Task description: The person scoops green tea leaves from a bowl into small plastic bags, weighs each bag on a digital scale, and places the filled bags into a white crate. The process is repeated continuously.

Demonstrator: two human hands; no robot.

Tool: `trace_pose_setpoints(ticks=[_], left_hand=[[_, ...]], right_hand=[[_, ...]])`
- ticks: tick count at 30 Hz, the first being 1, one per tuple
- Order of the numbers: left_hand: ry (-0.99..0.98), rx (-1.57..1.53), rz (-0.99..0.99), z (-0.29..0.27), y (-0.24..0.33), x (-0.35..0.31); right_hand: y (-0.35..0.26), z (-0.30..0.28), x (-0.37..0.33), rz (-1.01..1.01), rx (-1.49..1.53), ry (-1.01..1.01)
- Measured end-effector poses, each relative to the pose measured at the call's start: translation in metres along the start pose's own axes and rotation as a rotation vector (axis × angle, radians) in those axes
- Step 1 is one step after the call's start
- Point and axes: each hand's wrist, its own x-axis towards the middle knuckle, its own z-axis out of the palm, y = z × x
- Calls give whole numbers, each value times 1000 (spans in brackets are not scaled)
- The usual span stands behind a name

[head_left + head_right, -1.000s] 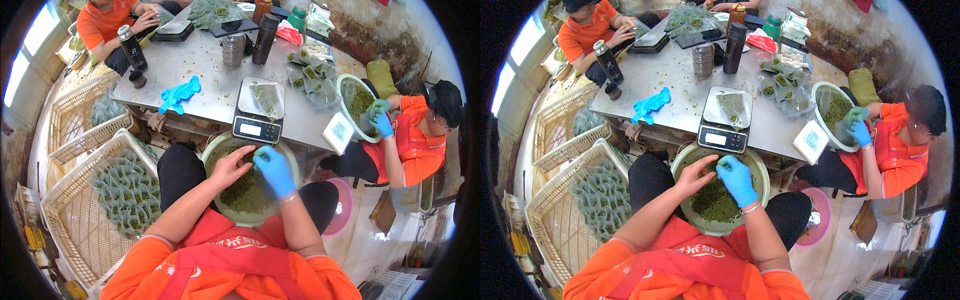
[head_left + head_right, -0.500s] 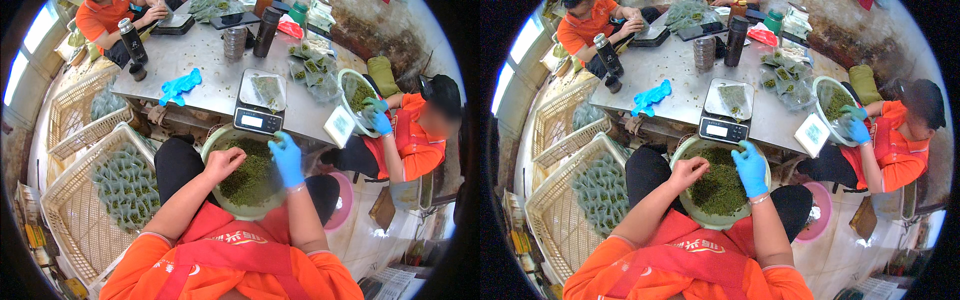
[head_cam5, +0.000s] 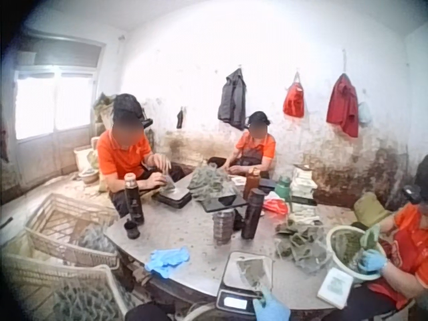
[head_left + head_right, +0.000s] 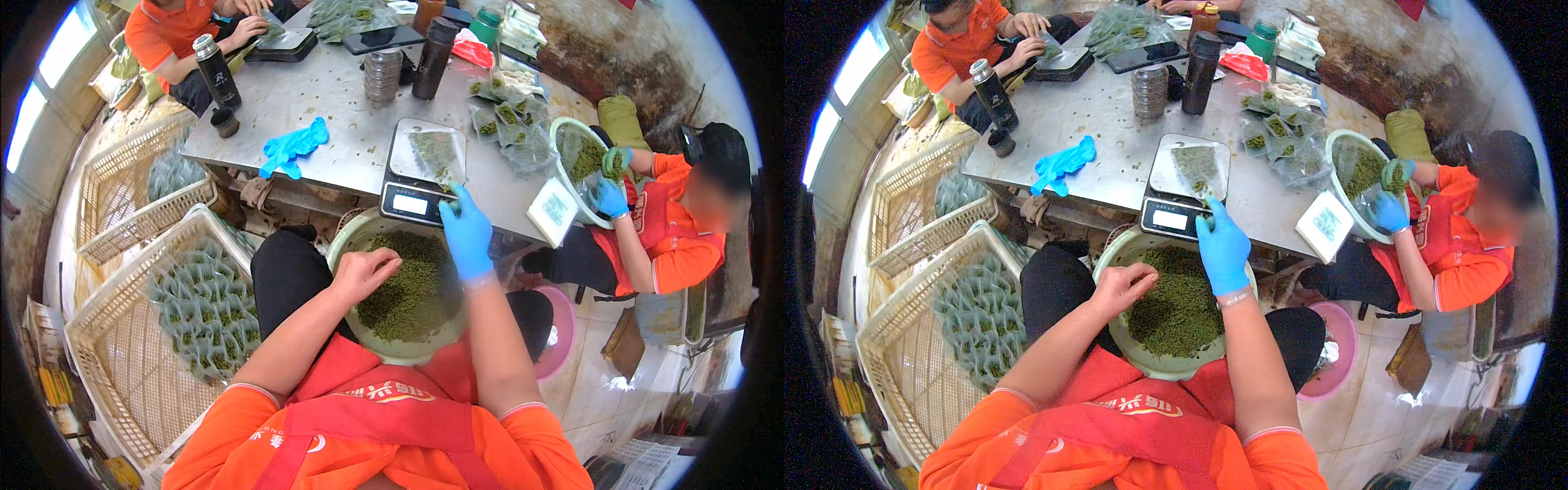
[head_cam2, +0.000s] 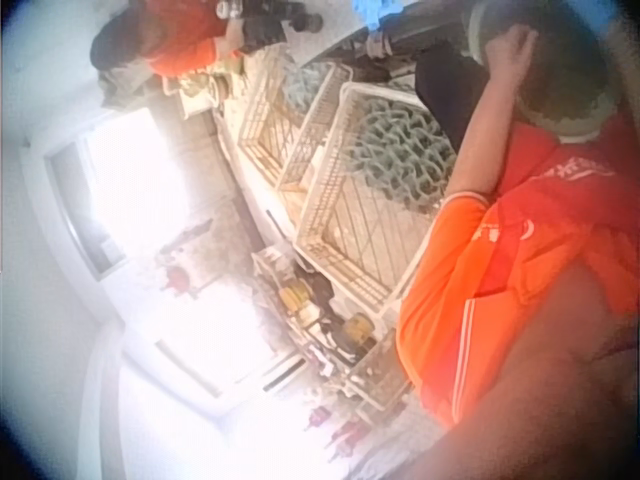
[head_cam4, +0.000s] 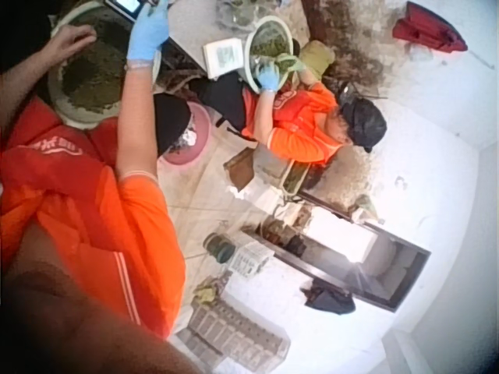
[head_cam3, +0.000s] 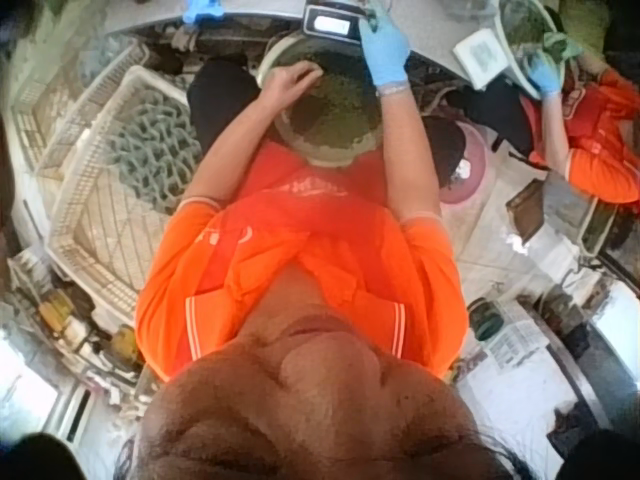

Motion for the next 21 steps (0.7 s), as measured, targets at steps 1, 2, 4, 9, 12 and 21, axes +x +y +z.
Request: trace_pose_setpoints(ticks=[1, 2, 4, 9, 12, 21], left_hand=[[-17, -4, -8, 0, 0, 0], [-35, -8, -15, -1, -1, 0], [-56, -34, -43, -5, -3, 0], [-18, -94, -113, -9, -2, 1], [51, -31, -127, -11, -1, 9], [469, -458, -281, -77, -45, 69]], right_hand=[[2, 4, 10, -23, -99, -19], [10, 9, 15, -51, -123, 8], [16, 15, 21, -114, -172, 56], [27, 9, -26, 125, 303, -118], [11, -7, -53, 266, 384, -336], [16, -11, -33, -150, 255, 30]])
